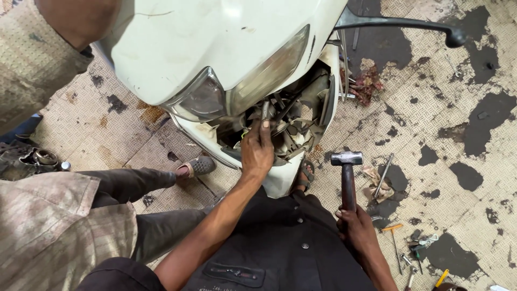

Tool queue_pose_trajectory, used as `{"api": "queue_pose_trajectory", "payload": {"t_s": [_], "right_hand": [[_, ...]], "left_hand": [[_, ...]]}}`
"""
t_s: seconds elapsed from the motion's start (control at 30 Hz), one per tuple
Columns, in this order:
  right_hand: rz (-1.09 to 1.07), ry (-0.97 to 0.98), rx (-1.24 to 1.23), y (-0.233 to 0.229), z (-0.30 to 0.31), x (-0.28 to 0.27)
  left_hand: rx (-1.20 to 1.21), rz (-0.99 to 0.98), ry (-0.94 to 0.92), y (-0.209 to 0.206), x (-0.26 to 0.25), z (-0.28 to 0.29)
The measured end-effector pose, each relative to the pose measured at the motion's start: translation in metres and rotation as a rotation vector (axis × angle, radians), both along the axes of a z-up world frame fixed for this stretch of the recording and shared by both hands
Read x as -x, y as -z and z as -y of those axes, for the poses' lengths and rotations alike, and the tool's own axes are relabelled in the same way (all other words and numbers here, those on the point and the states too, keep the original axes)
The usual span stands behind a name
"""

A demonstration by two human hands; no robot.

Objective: Repairing the front steering assembly and front fork area of a scooter using a hammer and metal punch.

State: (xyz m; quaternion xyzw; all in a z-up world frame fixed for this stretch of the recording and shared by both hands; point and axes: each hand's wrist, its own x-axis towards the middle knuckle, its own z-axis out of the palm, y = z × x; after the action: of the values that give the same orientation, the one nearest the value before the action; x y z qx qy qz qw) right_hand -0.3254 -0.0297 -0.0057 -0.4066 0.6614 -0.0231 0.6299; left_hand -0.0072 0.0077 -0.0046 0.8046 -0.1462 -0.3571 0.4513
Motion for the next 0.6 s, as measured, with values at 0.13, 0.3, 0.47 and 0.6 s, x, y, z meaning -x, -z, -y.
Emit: {"api": "queue_pose_trajectory", "payload": {"t_s": [0.13,0.3,0.47,0.6], "right_hand": [[0.002,-0.006,0.013,-0.004,0.001,-0.007],[-0.039,-0.08,0.03,0.0,0.001,-0.005],[-0.034,-0.073,0.03,0.007,0.0,0.003],[-0.101,-0.12,0.031,-0.001,0.002,-0.003]], "left_hand": [[0.036,0.067,0.015,0.013,-0.002,0.002],[0.126,0.08,0.0,0.025,0.0,0.001],[0.04,-0.035,0.001,0.001,-0.004,0.0],[0.106,0.058,0.024,0.03,-0.002,-0.003]]}}
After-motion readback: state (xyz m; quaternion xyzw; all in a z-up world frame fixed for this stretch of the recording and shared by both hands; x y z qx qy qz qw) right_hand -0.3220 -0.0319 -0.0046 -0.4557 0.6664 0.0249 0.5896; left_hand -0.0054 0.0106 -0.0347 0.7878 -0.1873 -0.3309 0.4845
